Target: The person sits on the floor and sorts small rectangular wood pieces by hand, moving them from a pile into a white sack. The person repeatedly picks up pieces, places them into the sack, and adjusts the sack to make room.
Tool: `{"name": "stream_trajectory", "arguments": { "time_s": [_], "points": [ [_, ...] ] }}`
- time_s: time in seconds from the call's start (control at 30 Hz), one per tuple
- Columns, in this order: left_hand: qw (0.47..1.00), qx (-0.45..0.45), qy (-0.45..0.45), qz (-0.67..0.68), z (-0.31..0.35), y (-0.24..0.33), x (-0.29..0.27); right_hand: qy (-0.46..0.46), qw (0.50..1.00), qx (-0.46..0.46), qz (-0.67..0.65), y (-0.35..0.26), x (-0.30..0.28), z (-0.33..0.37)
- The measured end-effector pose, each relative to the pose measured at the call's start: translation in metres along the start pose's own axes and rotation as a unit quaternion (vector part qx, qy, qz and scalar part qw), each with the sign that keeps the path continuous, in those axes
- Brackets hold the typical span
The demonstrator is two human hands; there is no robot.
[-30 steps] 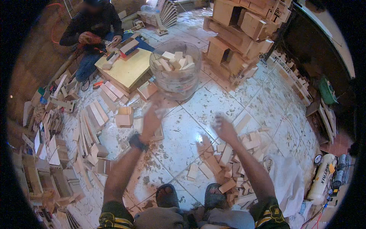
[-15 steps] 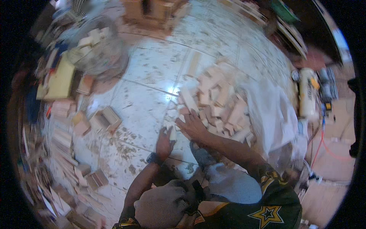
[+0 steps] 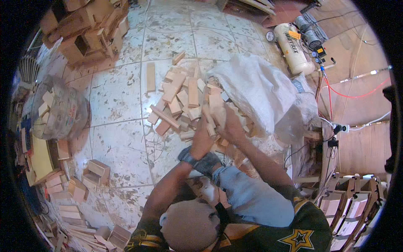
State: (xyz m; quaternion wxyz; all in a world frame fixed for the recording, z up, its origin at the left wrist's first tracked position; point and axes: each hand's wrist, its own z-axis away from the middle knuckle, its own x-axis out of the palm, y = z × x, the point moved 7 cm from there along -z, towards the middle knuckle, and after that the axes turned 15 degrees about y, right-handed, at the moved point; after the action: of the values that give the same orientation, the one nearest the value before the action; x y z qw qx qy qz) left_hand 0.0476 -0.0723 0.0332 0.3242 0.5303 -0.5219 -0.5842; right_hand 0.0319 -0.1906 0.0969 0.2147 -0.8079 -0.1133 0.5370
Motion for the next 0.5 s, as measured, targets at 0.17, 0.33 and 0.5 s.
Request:
{"name": "stream_trajectory", "arguments": {
  "time_s": [0.17,0.33,0.5],
  "points": [
    [0.995,0.083,-0.031,-0.039,-0.003,0.038,0.015,0.149,0.975,0.03,0.16,0.061,-0.09,0.018],
    [0.994,0.06,-0.089,0.02,-0.03,0.03,-0.019,0.309,0.885,0.339,0.084,0.142,-0.086,0.153],
    [0.98,0.165,-0.045,-0.107,-0.129,0.022,-0.022,0.012,0.742,0.662,-0.102,0.184,0.037,0.274]
  ]
}}
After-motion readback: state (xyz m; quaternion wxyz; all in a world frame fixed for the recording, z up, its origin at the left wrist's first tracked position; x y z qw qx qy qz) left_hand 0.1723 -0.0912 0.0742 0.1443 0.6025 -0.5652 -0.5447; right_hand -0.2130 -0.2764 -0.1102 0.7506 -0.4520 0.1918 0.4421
